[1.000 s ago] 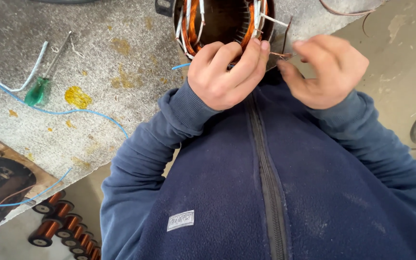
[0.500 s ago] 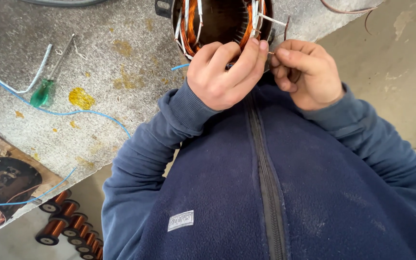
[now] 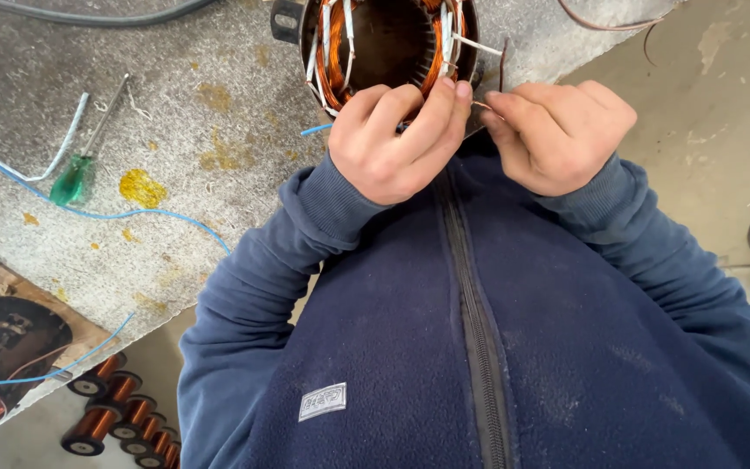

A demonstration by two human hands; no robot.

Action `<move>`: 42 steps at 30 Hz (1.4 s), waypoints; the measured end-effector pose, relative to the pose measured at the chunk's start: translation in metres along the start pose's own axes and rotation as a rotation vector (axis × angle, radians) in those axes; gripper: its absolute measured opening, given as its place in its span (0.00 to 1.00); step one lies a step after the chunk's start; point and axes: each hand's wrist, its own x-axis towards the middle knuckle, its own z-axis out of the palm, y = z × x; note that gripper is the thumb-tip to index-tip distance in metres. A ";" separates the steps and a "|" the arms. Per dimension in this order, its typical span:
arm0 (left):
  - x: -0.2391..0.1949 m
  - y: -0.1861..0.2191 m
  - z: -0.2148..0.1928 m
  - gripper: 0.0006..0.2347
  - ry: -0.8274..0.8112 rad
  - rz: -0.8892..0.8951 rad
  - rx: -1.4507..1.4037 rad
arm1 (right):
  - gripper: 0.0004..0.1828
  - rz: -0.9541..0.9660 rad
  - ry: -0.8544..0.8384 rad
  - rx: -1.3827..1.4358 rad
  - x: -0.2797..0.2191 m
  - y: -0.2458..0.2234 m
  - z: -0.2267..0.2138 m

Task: Wiring a motor stator by stripping and connecting copper and plastic-insulated wires.

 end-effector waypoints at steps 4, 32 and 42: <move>0.000 0.002 0.000 0.11 -0.002 -0.016 -0.008 | 0.04 0.308 -0.048 0.396 -0.020 -0.006 0.017; -0.001 0.002 0.001 0.13 0.005 -0.023 -0.005 | 0.12 0.966 0.019 1.094 -0.029 -0.011 0.034; 0.004 0.002 -0.004 0.13 0.010 -0.017 0.017 | 0.18 0.766 -0.019 0.952 -0.030 0.051 -0.011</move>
